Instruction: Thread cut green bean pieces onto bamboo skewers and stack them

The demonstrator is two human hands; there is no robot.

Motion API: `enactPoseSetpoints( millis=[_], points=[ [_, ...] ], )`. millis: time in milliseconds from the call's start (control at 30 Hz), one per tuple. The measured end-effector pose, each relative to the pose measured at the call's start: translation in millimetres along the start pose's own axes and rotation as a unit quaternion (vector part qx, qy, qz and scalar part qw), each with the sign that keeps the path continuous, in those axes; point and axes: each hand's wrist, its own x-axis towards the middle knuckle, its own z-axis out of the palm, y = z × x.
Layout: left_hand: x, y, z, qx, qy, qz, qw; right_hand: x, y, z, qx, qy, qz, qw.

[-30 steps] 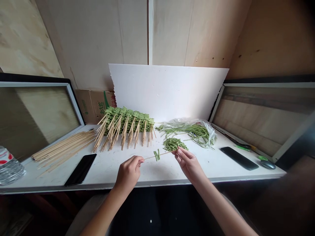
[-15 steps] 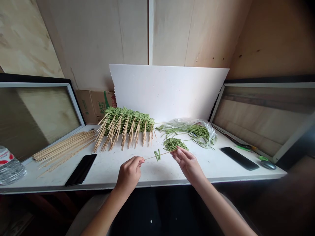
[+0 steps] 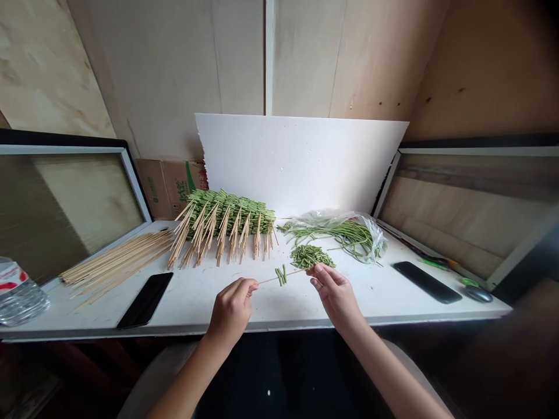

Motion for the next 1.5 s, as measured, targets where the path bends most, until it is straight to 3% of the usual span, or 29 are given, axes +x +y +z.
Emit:
enactPoseSetpoints(
  millis=[367, 633, 1167, 1500],
  points=[
    [-10.3, -0.1, 9.6, -0.008, 0.003, -0.009, 1.000, -6.0, 11.5, 3.2, 0.008, 0.024, 0.016, 1.000],
    [-9.8, 14.6, 14.9, -0.015, 0.010, 0.005, 1.000, -25.9, 33.4, 16.5, -0.079, 0.005, 0.003, 0.997],
    [-9.6, 19.1, 15.0, -0.012, 0.015, -0.002, 1.000, -29.9, 38.2, 20.0, -0.074, -0.015, 0.009, 0.997],
    [-8.5, 15.9, 16.2, -0.014, -0.012, -0.006, 1.000, -22.9, 35.3, 14.3, -0.070, -0.021, 0.026, 0.997]
  ],
)
